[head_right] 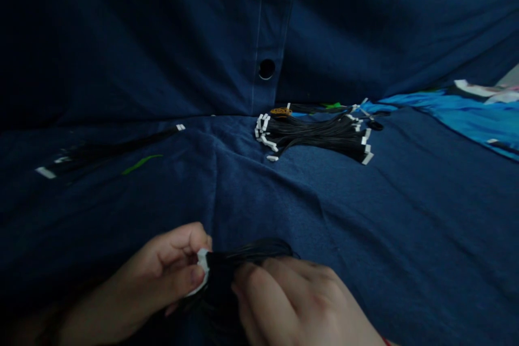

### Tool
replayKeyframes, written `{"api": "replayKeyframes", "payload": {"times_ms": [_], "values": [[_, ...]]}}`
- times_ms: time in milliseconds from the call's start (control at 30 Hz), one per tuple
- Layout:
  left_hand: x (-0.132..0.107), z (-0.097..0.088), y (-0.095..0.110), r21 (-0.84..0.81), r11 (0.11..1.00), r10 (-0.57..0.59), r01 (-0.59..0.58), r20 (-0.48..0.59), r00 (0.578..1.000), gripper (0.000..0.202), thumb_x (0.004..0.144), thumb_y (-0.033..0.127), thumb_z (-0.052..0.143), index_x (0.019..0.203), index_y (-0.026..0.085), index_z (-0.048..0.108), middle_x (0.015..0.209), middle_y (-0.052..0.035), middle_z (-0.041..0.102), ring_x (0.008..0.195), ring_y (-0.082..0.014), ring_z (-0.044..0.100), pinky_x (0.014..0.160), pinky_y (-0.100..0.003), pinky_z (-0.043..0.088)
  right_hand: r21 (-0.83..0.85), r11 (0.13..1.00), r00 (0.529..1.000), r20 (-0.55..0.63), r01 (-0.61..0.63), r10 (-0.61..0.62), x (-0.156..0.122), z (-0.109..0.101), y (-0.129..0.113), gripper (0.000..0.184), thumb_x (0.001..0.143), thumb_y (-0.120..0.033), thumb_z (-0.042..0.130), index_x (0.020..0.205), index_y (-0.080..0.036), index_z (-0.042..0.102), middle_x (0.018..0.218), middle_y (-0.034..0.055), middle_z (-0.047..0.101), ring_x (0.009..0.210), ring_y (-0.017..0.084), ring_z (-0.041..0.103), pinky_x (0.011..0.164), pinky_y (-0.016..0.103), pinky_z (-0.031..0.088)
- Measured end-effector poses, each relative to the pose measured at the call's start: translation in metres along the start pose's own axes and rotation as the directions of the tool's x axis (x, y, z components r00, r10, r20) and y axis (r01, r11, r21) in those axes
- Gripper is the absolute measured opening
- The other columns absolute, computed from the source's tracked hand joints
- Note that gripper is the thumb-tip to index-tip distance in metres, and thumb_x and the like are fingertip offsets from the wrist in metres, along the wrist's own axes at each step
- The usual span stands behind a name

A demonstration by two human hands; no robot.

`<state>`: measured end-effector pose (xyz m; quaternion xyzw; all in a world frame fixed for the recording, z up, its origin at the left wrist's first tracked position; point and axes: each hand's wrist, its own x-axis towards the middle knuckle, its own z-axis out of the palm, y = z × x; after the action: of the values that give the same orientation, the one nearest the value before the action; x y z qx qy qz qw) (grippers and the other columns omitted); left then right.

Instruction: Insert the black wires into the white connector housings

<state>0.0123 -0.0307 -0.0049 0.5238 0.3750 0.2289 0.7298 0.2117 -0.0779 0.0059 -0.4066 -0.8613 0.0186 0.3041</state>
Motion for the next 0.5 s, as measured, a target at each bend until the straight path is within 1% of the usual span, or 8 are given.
{"api": "replayKeyframes", "payload": {"times_ms": [67, 167, 267, 333, 367, 400, 433, 500], "values": [[0.0, 0.001, 0.001, 0.038, 0.999, -0.015, 0.015, 0.009, 1.0, 0.02, 0.076, 0.036, 0.058, 0.075, 0.018, 0.049, 0.06, 0.0061, 0.045, 0.046, -0.0044, 0.036, 0.039, -0.012, 0.031, 0.002, 1.0, 1.0, -0.006, -0.001, 0.001, 0.001, 0.004, -0.002, 0.03, 0.09, -0.015, 0.028, 0.082, -0.018, 0.057, 0.07, 0.0024, 0.068, 0.05, 0.011, 0.061, 0.048, 0.021, 0.046], [0.0, 0.002, 0.002, 0.067, 0.997, -0.026, 0.025, 0.017, 1.0, 0.019, 0.075, 0.035, 0.058, 0.075, 0.018, 0.05, 0.06, 0.0058, 0.044, 0.047, -0.0051, 0.037, 0.04, -0.012, 0.032, -0.004, 1.0, 1.0, 0.027, 0.0, 0.0, 0.002, 0.007, -0.006, 0.036, 0.092, -0.017, 0.025, 0.079, -0.017, 0.059, 0.068, 0.0022, 0.067, 0.052, 0.012, 0.062, 0.049, 0.021, 0.048], [0.001, 0.002, 0.004, 0.057, 0.998, -0.017, 0.017, 0.009, 1.0, 0.02, 0.074, 0.035, 0.059, 0.073, 0.017, 0.051, 0.058, 0.0059, 0.045, 0.045, -0.0047, 0.037, 0.039, -0.012, 0.031, 0.039, 0.999, 0.997, 0.073, -0.026, 0.023, 0.002, 0.006, -0.007, 0.032, 0.091, -0.016, 0.028, 0.079, -0.018, 0.058, 0.068, 0.0018, 0.067, 0.055, 0.012, 0.062, 0.052, 0.021, 0.049], [0.003, 0.002, 0.006, 0.013, 1.0, -0.008, 0.008, -0.017, 1.0, 0.021, 0.073, 0.036, 0.061, 0.072, 0.017, 0.051, 0.056, 0.0061, 0.045, 0.043, -0.004, 0.036, 0.038, -0.012, 0.031, 0.108, 0.988, 0.992, 0.078, -0.112, 0.104, 0.003, 0.002, -0.006, 0.025, 0.088, -0.014, 0.034, 0.083, -0.019, 0.058, 0.071, 0.0013, 0.067, 0.057, 0.012, 0.063, 0.054, 0.021, 0.049], [0.004, 0.001, 0.006, -0.016, 1.0, -0.007, 0.006, -0.037, 0.999, 0.023, 0.072, 0.036, 0.061, 0.071, 0.017, 0.05, 0.056, 0.0062, 0.046, 0.043, -0.0037, 0.036, 0.038, -0.012, 0.031, 0.157, 0.969, 0.979, 0.099, -0.19, 0.176, 0.004, 0.0, -0.006, 0.02, 0.086, -0.014, 0.038, 0.086, -0.019, 0.057, 0.071, 0.0006, 0.066, 0.058, 0.012, 0.063, 0.053, 0.02, 0.048], [0.006, 0.0, 0.006, -0.046, 0.999, -0.007, 0.004, -0.064, 0.998, 0.024, 0.072, 0.036, 0.062, 0.071, 0.016, 0.05, 0.055, 0.0063, 0.046, 0.041, -0.0035, 0.036, 0.037, -0.012, 0.031, 0.221, 0.932, 0.954, 0.152, -0.288, 0.259, 0.006, -0.004, -0.006, 0.016, 0.084, -0.014, 0.041, 0.089, -0.02, 0.055, 0.07, -0.0003, 0.065, 0.057, 0.012, 0.063, 0.051, 0.019, 0.048], [0.008, -0.002, 0.006, -0.073, 0.997, -0.007, 0.0, -0.101, 0.995, 0.024, 0.071, 0.036, 0.063, 0.07, 0.017, 0.049, 0.054, 0.0064, 0.047, 0.04, -0.0034, 0.036, 0.036, -0.012, 0.031, 0.292, 0.871, 0.914, 0.227, -0.394, 0.337, 0.007, -0.007, -0.005, 0.014, 0.083, -0.016, 0.044, 0.093, -0.021, 0.053, 0.068, -0.0013, 0.064, 0.055, 0.011, 0.062, 0.048, 0.018, 0.047], [0.012, -0.005, 0.004, -0.099, 0.995, 0.0, -0.018, -0.182, 0.983, 0.022, 0.072, 0.033, 0.063, 0.069, 0.017, 0.049, 0.051, 0.0064, 0.047, 0.036, -0.0032, 0.036, 0.034, -0.012, 0.03, 0.443, 0.693, 0.821, 0.371, -0.568, 0.435, 0.011, -0.014, -0.005, 0.014, 0.084, -0.021, 0.044, 0.097, -0.02, 0.049, 0.064, -0.0021, 0.061, 0.05, 0.011, 0.059, 0.043, 0.016, 0.046]]}}
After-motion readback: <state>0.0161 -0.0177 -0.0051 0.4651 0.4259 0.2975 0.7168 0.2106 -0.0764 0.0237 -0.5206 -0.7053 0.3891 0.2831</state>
